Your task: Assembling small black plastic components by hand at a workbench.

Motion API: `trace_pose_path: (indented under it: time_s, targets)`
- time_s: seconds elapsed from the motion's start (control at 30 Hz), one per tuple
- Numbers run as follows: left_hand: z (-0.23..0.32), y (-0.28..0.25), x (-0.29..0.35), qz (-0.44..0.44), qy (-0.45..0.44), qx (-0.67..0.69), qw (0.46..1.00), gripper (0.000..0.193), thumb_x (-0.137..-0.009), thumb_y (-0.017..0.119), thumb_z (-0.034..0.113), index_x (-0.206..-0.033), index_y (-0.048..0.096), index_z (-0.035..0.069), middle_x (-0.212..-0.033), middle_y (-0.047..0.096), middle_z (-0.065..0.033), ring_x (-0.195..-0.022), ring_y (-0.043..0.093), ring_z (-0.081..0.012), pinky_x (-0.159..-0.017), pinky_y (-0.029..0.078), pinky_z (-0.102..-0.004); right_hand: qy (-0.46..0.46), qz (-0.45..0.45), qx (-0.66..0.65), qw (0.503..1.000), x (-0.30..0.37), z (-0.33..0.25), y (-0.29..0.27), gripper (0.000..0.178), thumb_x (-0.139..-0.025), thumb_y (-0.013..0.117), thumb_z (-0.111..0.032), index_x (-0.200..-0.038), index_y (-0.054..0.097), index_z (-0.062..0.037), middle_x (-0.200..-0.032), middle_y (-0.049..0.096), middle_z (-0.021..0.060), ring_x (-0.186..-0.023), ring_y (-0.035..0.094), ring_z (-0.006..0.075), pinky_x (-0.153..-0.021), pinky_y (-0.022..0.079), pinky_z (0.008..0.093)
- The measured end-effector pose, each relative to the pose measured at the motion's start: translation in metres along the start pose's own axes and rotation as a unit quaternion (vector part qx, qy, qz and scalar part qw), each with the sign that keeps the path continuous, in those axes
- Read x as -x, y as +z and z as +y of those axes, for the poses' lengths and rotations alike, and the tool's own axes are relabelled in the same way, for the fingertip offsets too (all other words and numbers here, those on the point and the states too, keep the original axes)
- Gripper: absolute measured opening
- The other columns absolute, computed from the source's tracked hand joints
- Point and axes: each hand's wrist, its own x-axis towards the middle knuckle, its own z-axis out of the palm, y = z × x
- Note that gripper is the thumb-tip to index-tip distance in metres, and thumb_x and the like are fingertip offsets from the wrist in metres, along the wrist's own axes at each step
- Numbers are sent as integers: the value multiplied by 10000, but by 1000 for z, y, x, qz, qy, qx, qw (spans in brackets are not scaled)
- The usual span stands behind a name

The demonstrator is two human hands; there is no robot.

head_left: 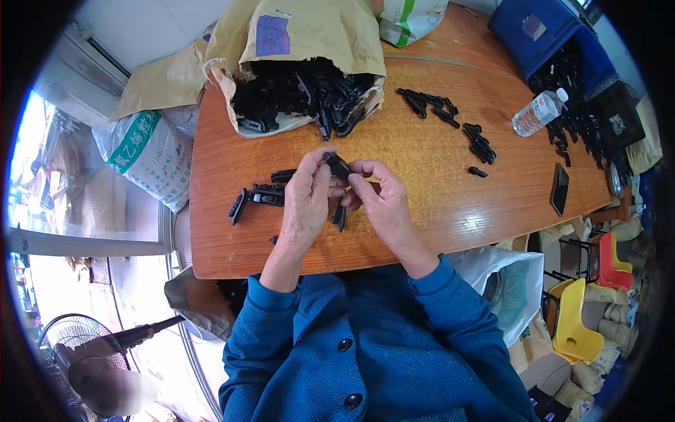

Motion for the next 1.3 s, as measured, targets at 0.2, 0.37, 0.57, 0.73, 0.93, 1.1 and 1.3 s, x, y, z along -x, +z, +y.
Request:
trace_pose_path:
  time_s: [0.2, 0.37, 0.57, 0.73, 0.93, 1.1, 1.3]
  targets:
    - [-13, 2, 3, -45, 35, -108, 993, 217, -948, 529, 86, -1154, 537, 22, -888, 592, -17, -777, 549, -52, -642, 474, -208, -1, 22, 12, 1000, 0, 8, -6, 110, -937, 558, -94, -1002, 578, -8, -713, 612, 27, -602, 597, 91, -536, 485, 209]
    - [-16, 16, 0, -4, -55, -71, 996, 212, -899, 615, 80, -1090, 552, 13, -934, 625, -24, -808, 569, -52, -646, 470, -193, -61, 25, 180, 981, 7, 10, -24, 160, -926, 574, -99, -1056, 554, -8, -899, 610, 63, -791, 599, 106, -621, 488, 232]
    - [-23, 30, -16, -53, 11, -89, 995, 189, -892, 600, 33, -1071, 553, -10, -942, 659, -56, -838, 603, -88, -713, 503, -228, 63, -30, 5, 998, -3, 12, -52, 274, -879, 660, -113, -1058, 520, 39, -959, 596, 52, -862, 560, 80, -745, 484, 228]
    - [-29, 36, -23, -57, -26, -13, 998, 180, -896, 583, 19, -1065, 542, -26, -943, 648, -80, -873, 601, -116, -768, 495, -244, 106, -12, 20, 994, -10, 13, -56, 208, -865, 671, -84, -979, 537, 26, -862, 608, 56, -806, 576, 74, -683, 488, 220]
    - [-26, 35, -45, -117, -73, -131, 982, 189, -882, 603, 41, -1063, 558, 8, -883, 621, -57, -804, 581, -95, -718, 478, -232, 110, -72, 133, 982, -13, 12, -94, 234, -867, 672, -129, -1003, 535, 3, -892, 594, 38, -705, 584, 84, -625, 503, 268]
    - [-28, -31, -112, 5, 103, -513, 852, 267, -843, 627, 93, -1105, 579, 110, -957, 627, -69, -729, 631, -197, -628, 502, -330, -45, 25, 440, 896, -32, -9, -163, 334, -815, 698, -127, -1077, 525, -9, -940, 577, 108, -776, 591, 203, -644, 485, 336]
    - [-35, -33, -149, -26, 230, -664, 711, 220, -821, 593, 72, -1029, 582, 142, -1005, 539, -89, -853, 610, -305, -673, 503, -410, -115, 94, 686, 713, -31, -34, -232, 232, -835, 594, -47, -1055, 530, -15, -998, 529, 198, -867, 552, 404, -688, 467, 447]
